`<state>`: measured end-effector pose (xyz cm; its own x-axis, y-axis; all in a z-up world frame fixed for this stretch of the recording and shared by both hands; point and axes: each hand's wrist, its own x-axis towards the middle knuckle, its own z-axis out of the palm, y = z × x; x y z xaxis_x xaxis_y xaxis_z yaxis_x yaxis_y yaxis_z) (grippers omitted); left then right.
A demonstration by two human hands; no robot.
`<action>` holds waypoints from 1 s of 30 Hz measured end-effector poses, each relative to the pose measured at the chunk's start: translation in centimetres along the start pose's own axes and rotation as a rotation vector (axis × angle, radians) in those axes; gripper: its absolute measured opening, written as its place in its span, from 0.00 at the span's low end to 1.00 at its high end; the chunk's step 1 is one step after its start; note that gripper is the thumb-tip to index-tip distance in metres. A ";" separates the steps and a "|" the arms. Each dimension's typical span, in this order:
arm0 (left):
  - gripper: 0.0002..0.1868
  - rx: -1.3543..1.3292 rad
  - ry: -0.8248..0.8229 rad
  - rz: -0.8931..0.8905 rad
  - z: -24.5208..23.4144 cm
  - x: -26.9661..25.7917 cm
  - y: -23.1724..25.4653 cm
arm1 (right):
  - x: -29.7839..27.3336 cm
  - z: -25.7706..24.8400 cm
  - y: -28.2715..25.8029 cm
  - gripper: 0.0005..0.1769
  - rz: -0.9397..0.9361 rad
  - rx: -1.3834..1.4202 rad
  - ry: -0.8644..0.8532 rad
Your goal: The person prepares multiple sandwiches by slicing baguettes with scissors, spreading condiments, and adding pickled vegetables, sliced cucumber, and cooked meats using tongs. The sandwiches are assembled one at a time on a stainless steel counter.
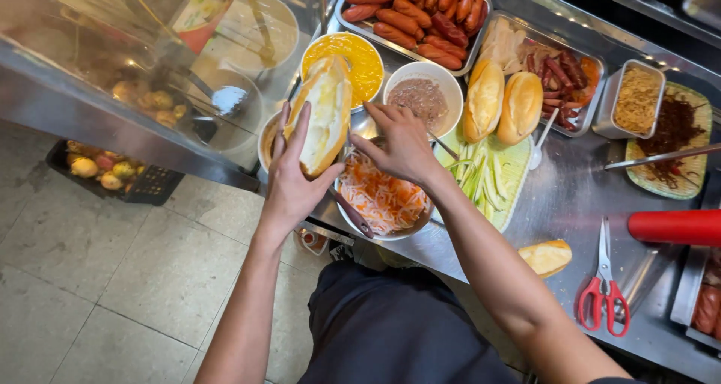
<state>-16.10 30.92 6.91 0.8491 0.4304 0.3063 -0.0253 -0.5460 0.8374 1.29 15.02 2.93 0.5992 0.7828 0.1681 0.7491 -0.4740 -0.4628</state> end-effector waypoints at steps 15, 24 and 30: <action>0.52 -0.139 -0.040 -0.095 3.4 0.3 -0.4 | -4.7 -1.3 5.2 0.10 0.207 0.150 0.400; 0.54 -0.124 -0.030 -0.073 3.8 0.4 -0.3 | -7.0 -1.0 3.3 0.11 0.163 0.209 0.403; 0.54 -0.109 -0.045 -0.083 4.1 0.8 -0.8 | -7.9 0.6 4.8 0.15 0.501 0.635 0.470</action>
<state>-13.29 28.77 4.65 0.8732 0.4372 0.2153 -0.0091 -0.4271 0.9042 -0.06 6.80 -1.14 0.9672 0.2374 0.0908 0.1608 -0.2947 -0.9420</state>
